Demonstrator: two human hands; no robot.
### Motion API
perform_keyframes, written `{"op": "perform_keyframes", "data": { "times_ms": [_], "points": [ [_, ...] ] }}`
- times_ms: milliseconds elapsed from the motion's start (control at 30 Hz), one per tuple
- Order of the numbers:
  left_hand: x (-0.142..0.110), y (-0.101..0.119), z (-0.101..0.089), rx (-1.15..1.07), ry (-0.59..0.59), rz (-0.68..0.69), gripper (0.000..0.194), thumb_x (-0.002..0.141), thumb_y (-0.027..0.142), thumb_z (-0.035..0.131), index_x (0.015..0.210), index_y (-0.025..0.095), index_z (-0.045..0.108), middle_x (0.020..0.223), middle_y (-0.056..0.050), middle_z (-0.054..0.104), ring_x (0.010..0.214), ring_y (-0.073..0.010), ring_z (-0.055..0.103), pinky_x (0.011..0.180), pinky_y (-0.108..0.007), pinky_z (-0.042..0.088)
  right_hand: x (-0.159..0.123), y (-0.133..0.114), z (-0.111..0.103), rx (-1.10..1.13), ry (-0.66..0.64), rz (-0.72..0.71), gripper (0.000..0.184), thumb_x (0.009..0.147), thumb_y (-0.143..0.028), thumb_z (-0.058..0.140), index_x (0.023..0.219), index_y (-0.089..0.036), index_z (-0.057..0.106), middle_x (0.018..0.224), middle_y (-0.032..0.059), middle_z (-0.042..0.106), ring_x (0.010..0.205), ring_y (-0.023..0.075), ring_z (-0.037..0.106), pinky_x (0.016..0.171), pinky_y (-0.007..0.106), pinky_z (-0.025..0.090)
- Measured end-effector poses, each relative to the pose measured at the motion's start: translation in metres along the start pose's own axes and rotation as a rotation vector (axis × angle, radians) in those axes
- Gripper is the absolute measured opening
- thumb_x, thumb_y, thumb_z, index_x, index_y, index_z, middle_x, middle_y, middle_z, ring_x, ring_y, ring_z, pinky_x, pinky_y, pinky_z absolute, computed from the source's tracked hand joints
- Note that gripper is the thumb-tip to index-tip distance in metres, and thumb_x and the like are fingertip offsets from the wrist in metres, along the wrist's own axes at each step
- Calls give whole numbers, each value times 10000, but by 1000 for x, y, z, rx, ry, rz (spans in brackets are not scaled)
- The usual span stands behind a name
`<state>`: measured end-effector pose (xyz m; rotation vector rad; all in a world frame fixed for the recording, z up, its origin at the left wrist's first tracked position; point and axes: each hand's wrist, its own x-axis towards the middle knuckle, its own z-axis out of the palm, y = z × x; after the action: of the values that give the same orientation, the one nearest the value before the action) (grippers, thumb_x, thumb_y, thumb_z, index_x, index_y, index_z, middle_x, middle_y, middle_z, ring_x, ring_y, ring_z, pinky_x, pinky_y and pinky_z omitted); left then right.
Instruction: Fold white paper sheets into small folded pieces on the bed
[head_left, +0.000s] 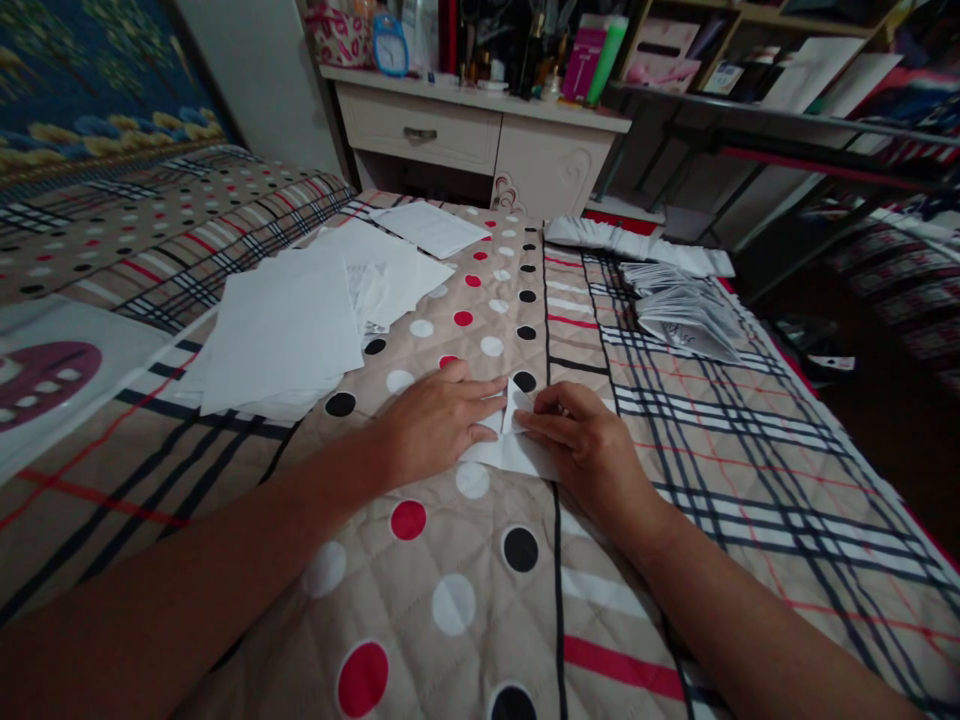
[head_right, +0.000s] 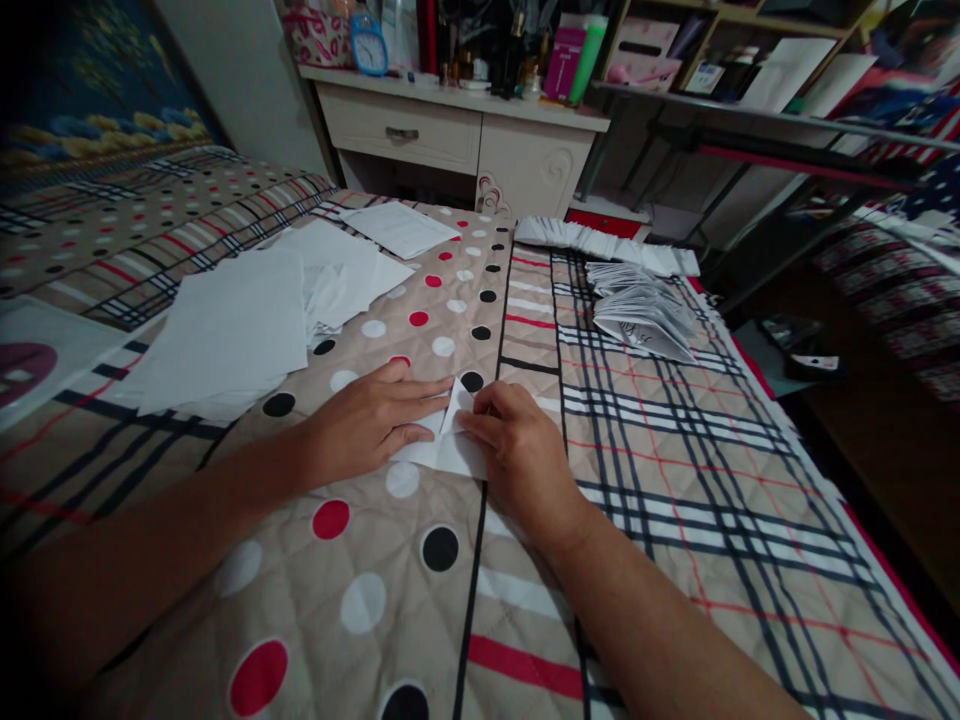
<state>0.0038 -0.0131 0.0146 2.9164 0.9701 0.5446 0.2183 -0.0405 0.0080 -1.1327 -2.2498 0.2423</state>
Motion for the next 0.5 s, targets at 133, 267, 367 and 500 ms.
{"op": "perform_keyframes", "data": {
  "times_ms": [133, 267, 367, 500],
  "points": [
    [0, 1, 0, -3, 14, 8, 239, 878, 234, 614, 1085, 134, 683, 1280, -101, 633, 941, -204, 581, 844, -365, 469, 0, 3, 0, 1, -19, -38, 257, 882, -115, 546, 979, -243, 747, 926, 71, 615, 868, 201, 546, 732, 330, 473],
    [1, 2, 1, -10, 42, 5, 223, 878, 222, 613, 1068, 134, 692, 1245, -99, 656, 942, -201, 588, 854, -371, 473, 1, 4, -1, 28, -31, -50, 242, 881, -126, 562, 982, -243, 748, 933, 72, 618, 870, 197, 547, 724, 326, 472],
    [0, 2, 2, -18, 55, -3, 237, 875, 224, 615, 1087, 147, 689, 1242, -96, 658, 938, -201, 590, 853, -374, 480, 1, 5, -2, 60, -32, -50, 227, 879, -137, 573, 970, -245, 751, 916, 69, 616, 855, 189, 551, 717, 322, 475],
    [-2, 1, 3, -26, 65, -4, 274, 872, 228, 619, 1122, 133, 676, 1255, -111, 648, 932, -205, 589, 847, -375, 487, 1, 5, -3, 83, -28, -54, 248, 871, -112, 559, 967, -233, 754, 916, 77, 616, 861, 187, 562, 727, 327, 480]
  ]
}}
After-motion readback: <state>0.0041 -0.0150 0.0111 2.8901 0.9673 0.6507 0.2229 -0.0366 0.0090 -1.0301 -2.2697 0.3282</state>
